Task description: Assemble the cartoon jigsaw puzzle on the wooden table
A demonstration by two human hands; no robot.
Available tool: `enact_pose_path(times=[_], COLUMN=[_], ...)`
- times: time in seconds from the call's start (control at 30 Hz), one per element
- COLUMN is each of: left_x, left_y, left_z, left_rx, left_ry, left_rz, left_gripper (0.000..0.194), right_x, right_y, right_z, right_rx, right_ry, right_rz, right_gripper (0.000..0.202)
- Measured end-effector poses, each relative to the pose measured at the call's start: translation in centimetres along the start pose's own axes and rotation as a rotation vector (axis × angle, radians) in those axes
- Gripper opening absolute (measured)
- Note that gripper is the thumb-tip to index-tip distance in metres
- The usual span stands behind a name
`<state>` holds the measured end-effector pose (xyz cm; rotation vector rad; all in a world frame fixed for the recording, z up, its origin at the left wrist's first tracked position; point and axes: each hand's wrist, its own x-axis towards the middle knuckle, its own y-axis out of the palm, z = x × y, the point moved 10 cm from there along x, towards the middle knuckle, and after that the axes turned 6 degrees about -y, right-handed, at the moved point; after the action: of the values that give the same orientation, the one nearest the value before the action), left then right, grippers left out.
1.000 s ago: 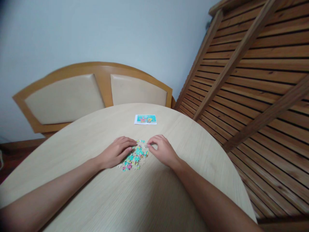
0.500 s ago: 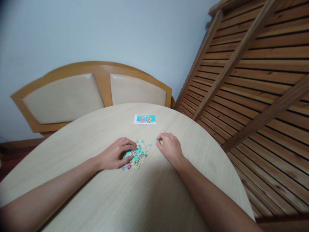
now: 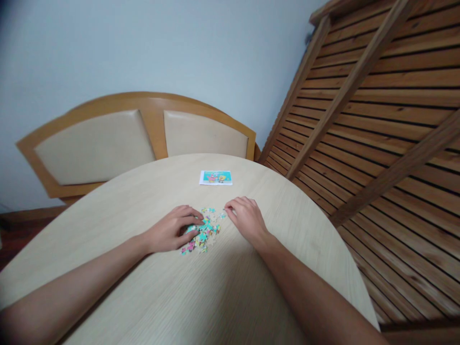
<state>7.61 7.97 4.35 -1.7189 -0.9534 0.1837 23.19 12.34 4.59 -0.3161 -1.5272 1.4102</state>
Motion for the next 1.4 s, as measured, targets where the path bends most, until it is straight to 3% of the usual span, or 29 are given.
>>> enact_pose_path(times=[0.13, 0.53, 0.73, 0.97, 1.17, 1.4], left_x=[0.0, 0.1, -0.2, -0.2, -0.1, -0.1], left_y=[0.0, 0.0, 0.0, 0.0, 0.0, 0.0], left_z=[0.0, 0.4, 1.1, 1.5, 1.5, 1.0], left_rx=[-0.019, -0.061, -0.030, -0.025, -0.064, -0.118], left_ry=[-0.003, -0.028, -0.067, -0.099, -0.089, -0.069], left_rz=[0.002, -0.004, -0.035, -0.044, -0.037, -0.012], left_gripper=[0.020, 0.016, 0.031, 0.022, 0.015, 0.013], right_x=[-0.1, -0.5, -0.3, -0.2, -0.2, -0.5], right_y=[0.8, 1.7, 1.5, 0.6, -0.7, -0.8], right_z=[0.3, 2.7, 2.6, 2.5, 1.1, 1.7], right_rx=[0.046, 0.265, 0.339, 0.402, 0.299, 0.071], right_ry=[-0.023, -0.106, -0.068, -0.032, 0.004, -0.070], right_rz=[0.054, 0.044, 0.042, -0.029, -0.102, 0.040], right_gripper=[0.010, 0.015, 0.007, 0.008, 0.007, 0.012])
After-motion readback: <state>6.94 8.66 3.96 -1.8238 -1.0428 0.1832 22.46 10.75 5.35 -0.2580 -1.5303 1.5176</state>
